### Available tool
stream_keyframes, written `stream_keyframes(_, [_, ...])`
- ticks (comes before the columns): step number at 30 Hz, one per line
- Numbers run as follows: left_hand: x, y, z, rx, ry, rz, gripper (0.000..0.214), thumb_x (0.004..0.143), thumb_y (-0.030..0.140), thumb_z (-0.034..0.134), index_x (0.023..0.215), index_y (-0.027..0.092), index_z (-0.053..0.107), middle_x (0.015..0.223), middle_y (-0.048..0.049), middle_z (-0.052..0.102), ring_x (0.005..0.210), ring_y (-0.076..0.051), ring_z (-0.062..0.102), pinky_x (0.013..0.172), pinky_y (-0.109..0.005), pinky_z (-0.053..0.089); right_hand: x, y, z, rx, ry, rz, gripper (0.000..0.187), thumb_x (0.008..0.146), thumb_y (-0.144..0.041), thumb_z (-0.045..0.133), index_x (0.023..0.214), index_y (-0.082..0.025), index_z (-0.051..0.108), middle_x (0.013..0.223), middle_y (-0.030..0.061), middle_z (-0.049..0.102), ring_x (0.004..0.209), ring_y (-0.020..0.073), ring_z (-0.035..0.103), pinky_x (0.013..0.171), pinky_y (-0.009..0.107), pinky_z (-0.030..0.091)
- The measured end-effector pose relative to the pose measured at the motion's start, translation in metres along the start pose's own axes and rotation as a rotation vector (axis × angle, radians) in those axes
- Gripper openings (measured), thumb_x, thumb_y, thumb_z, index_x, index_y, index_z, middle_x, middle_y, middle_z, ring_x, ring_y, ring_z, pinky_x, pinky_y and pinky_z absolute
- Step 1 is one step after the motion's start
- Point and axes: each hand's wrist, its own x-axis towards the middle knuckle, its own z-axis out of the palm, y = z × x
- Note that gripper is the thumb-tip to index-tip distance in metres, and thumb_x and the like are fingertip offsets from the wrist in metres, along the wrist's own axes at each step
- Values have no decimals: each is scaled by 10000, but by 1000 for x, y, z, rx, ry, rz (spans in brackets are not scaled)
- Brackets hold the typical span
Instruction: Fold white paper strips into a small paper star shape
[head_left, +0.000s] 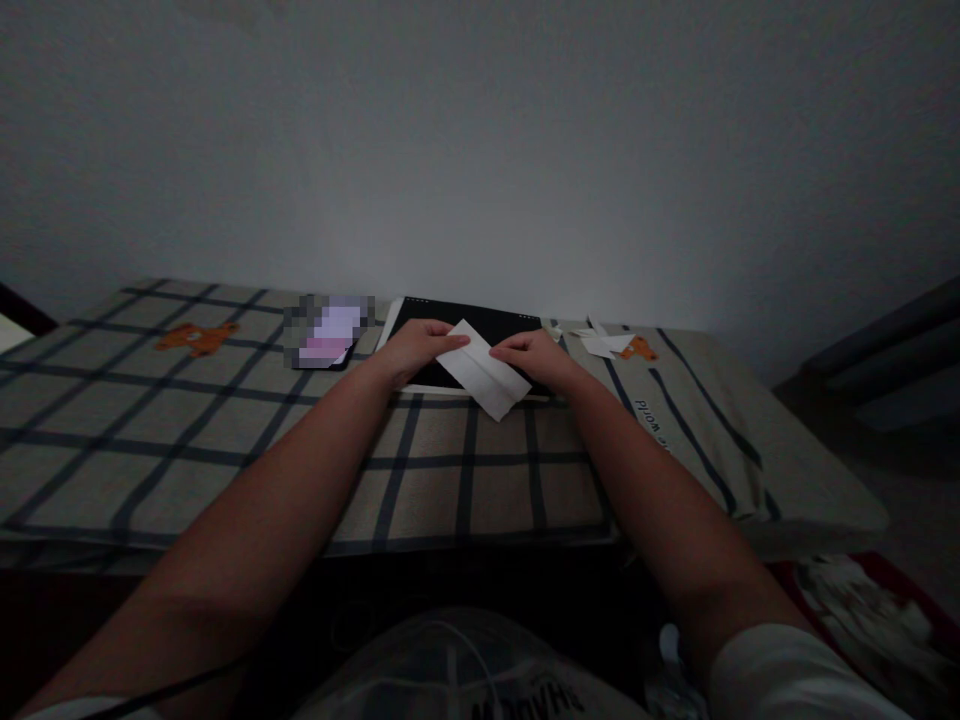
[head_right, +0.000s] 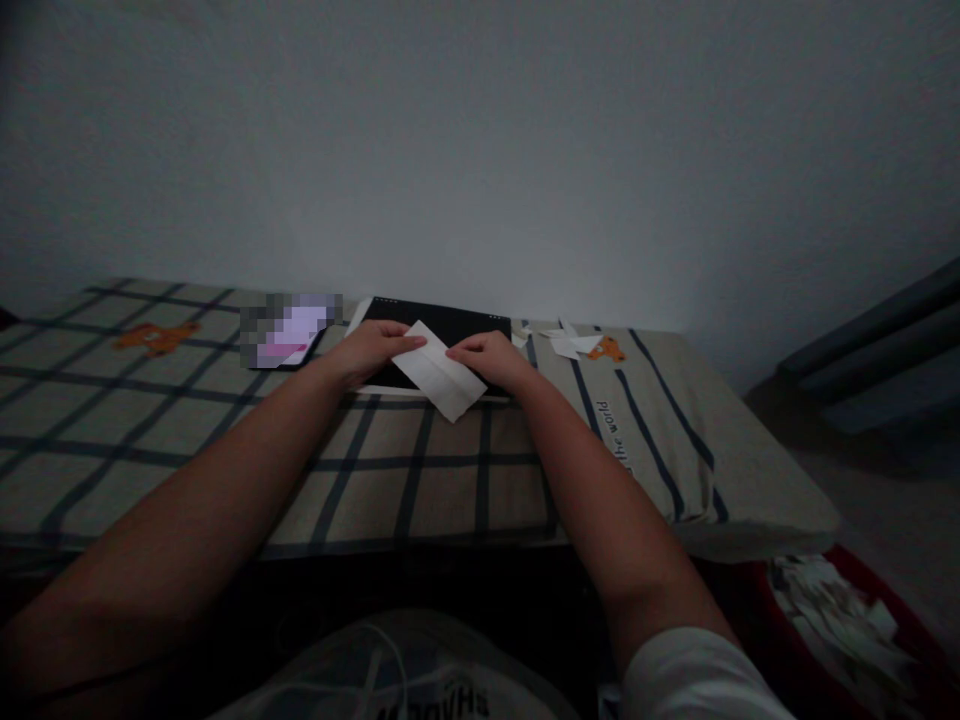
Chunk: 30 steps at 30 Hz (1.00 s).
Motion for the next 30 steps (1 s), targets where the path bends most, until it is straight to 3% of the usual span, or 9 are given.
stream_keyframes(16, [-1, 2, 3, 62, 62, 9, 250, 651, 358, 784, 796, 160, 734, 814, -92, 729, 727, -192, 641, 678, -320, 488, -1, -3, 0, -36, -20, 8, 247, 789, -384, 648, 849, -180, 775, 872, 64, 740, 782, 185, 628, 688, 306, 469])
stream_keyframes(23, [-1, 3, 3, 111, 107, 42, 302, 619, 405, 800, 788, 163, 737, 793, -72, 721, 701, -176, 621, 647, -290, 464, -1, -3, 1, -10, -9, -33, 233, 774, -367, 632, 784, -161, 740, 785, 42, 706, 709, 152, 584, 623, 273, 437])
stream_keyframes(30, [-3, 6, 3, 164, 86, 30, 244, 620, 367, 791, 752, 170, 734, 747, -54, 703, 663, -156, 597, 612, -274, 434, -3, -6, 3, 71, -96, 19, 235, 748, -376, 650, 805, -159, 721, 712, 15, 651, 639, 121, 538, 571, 247, 403])
